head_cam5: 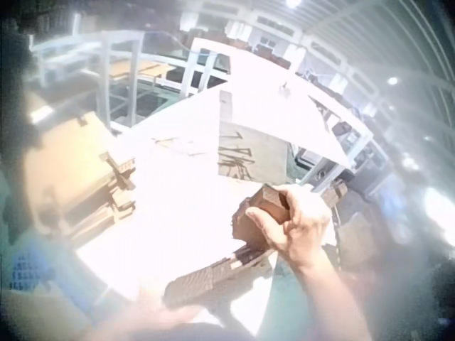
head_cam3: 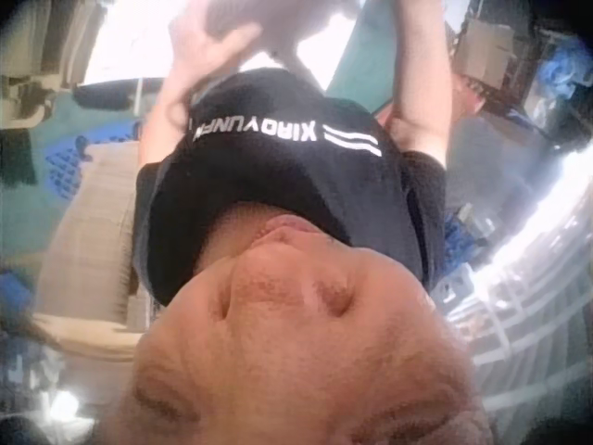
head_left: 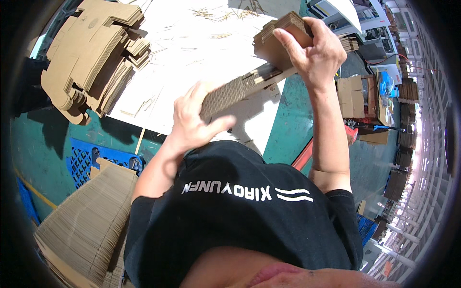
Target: The person repeatedly picks up stacks of flat, pre-cut cardboard pieces from a white table and places them onto a growing pile on a blue pallet nearby. The person handles the cardboard by hand, aligning the stacks before moving them. The task continues throughout the video with the person clearing the table and building the stack on the pallet.
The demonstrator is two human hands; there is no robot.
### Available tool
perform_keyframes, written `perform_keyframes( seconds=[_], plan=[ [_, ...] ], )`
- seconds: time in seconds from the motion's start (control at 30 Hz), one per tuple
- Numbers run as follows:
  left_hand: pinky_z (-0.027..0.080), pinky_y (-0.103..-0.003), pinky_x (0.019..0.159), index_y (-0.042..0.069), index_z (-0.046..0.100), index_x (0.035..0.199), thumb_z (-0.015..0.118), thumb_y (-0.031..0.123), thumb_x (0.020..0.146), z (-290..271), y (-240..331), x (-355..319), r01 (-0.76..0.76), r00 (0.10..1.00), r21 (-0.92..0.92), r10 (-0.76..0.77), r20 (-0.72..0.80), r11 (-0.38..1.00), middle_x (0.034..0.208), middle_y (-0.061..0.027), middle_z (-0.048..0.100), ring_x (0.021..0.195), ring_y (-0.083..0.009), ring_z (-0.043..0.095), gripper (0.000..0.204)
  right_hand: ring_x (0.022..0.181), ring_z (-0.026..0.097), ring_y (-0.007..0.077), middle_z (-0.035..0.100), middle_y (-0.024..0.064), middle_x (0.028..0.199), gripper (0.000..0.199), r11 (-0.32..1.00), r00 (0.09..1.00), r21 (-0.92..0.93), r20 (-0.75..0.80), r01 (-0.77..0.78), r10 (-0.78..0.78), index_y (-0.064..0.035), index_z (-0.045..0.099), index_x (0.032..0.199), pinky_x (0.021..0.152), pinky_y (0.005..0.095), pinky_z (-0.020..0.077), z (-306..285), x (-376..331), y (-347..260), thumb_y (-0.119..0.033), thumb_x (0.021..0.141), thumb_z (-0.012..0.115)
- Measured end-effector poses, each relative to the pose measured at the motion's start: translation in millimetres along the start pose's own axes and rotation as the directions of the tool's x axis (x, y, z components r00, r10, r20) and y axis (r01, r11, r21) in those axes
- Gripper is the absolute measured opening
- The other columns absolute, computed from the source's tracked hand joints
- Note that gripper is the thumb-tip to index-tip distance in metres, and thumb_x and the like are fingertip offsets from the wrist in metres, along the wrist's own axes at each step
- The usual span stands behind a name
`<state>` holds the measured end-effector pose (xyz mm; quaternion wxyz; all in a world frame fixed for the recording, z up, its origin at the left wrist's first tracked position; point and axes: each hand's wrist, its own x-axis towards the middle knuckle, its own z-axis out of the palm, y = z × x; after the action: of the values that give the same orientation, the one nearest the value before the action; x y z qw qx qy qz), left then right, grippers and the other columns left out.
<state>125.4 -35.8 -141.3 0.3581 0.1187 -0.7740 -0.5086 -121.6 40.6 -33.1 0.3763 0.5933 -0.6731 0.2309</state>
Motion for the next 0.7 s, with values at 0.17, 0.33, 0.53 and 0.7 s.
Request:
perform_keyframes(
  seconds=[0.17, 0.33, 0.53, 0.7],
  plan=[
    [0.051, -0.03, 0.074, 0.0, 0.055, 0.124, 0.054, 0.068, 0.081, -9.9, -34.0, 21.8, 0.352, 0.913, -0.542, -0.153, 0.378, 0.763, 0.086, -0.0092, 0.063, 0.079, -0.0174, 0.062, 0.081, 0.059, 0.06, 0.0223, 0.061, 0.0046, 0.068, 0.044, 0.998, 1.0, 0.058, 0.007, -0.01, 0.01, -0.0093, 0.064, 0.085, 0.056, 0.0318, 0.0457, -21.8, -10.6, -7.2, -0.044, 0.065, 0.082],
    [0.045, -0.021, 0.054, 0.001, 0.047, 0.132, 0.071, 0.034, 0.082, 45.9, -37.3, 66.3, 0.523, 0.831, -0.546, -0.251, 0.496, 0.654, 0.078, -0.0029, 0.061, 0.061, -0.008, 0.055, 0.064, 0.058, 0.058, 0.0218, 0.06, 0.0041, 0.068, 0.044, 0.999, 1.0, 0.051, -0.014, -0.003, 0.004, -0.0089, 0.064, 0.085, 0.055, 0.0311, 0.0445, -35.8, -19.2, -13.7, -0.042, 0.063, 0.084],
    [0.036, -0.014, 0.042, 0.002, 0.058, 0.117, 0.061, 0.028, 0.093, 81.6, -67.0, 78.1, 0.616, 0.77, -0.685, -0.114, 0.628, 0.39, 0.075, -0.0011, 0.06, 0.051, -0.0011, 0.047, 0.036, 0.06, 0.057, 0.0211, 0.059, 0.0037, 0.069, 0.044, 0.997, 0.997, 0.028, 0.04, -0.072, 0.071, -0.0086, 0.064, 0.085, 0.055, 0.0311, 0.0442, -53.8, -30.1, -17.2, -0.039, 0.061, 0.085],
    [0.037, -0.014, 0.041, -0.001, 0.062, 0.104, 0.056, 0.023, 0.096, 89.4, -52.1, 72.8, 0.576, 0.816, -0.697, -0.256, 0.518, 0.427, 0.069, -0.0014, 0.059, 0.049, -0.002, 0.048, 0.026, 0.062, 0.059, 0.0214, 0.061, 0.0036, 0.071, 0.045, 0.995, 0.995, 0.043, 0.031, -0.092, 0.09, -0.0088, 0.065, 0.086, 0.057, 0.0311, 0.0459, -54.8, -31.8, -17.6, -0.039, 0.06, 0.086]
  ],
)
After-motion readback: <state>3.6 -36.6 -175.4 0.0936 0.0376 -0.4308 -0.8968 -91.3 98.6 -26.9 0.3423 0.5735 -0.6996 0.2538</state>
